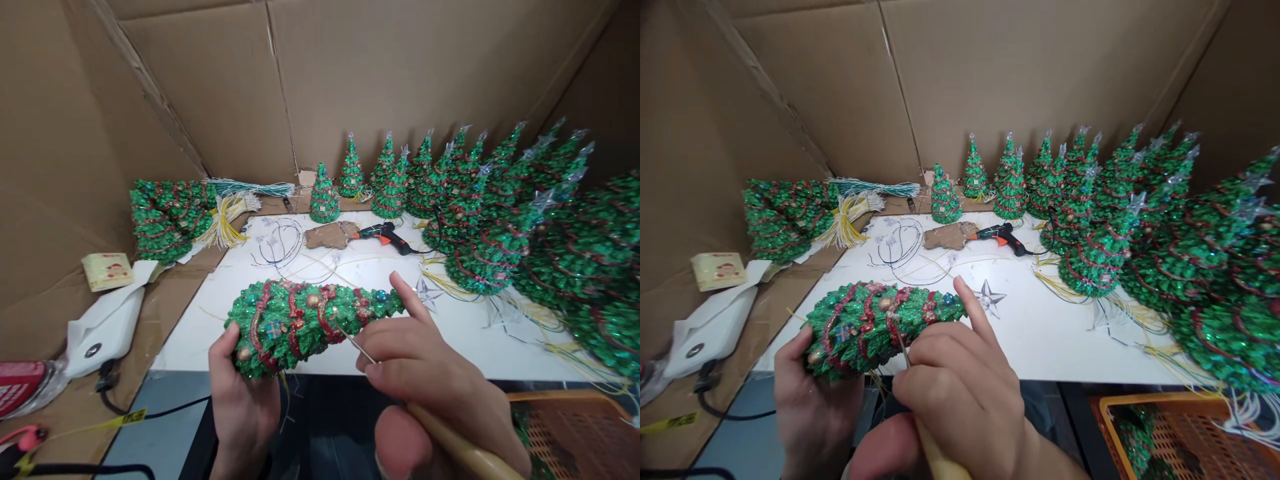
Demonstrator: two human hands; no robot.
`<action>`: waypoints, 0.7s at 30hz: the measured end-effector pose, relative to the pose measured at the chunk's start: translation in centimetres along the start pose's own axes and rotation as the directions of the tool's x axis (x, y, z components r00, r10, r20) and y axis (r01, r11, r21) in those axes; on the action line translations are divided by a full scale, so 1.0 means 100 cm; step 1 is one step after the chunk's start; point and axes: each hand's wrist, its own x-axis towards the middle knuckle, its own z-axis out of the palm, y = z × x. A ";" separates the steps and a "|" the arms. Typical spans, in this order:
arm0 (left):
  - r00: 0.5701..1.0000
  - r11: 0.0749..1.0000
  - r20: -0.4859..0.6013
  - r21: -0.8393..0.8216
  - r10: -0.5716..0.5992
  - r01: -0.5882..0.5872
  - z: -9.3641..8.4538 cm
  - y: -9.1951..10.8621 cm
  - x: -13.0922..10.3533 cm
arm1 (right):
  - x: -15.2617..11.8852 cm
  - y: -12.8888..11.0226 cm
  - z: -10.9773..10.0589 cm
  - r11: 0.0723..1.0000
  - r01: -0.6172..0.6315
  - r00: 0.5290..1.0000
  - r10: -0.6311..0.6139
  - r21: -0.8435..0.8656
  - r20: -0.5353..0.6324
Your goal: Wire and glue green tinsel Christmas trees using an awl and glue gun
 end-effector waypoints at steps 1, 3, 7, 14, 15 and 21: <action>1.000 1.000 -0.002 0.012 0.000 0.000 0.000 0.001 -0.001 | 0.000 0.000 -0.001 1.000 -0.012 1.000 0.012 0.001 -0.016; 1.000 1.000 -0.004 0.016 0.001 -0.001 0.000 0.001 -0.001 | -0.001 0.000 0.000 1.000 -0.027 0.999 0.028 0.011 -0.041; 0.999 0.998 -0.043 -0.051 0.021 -0.024 -0.001 -0.001 0.002 | -0.001 0.001 0.003 0.999 -0.038 0.999 0.038 0.012 -0.018; 0.994 0.991 -0.109 -0.136 -0.002 -0.013 0.000 0.000 0.002 | -0.002 0.001 0.004 0.999 -0.046 0.999 0.046 0.018 -0.022; 0.993 0.989 -0.115 -0.145 -0.006 -0.011 0.000 0.000 0.001 | -0.002 0.001 0.005 0.999 -0.051 0.998 0.052 0.017 -0.027; 0.995 0.990 -0.098 -0.139 0.020 -0.034 -0.002 0.001 0.000 | -0.001 0.001 0.005 0.999 -0.041 0.999 0.042 0.018 -0.024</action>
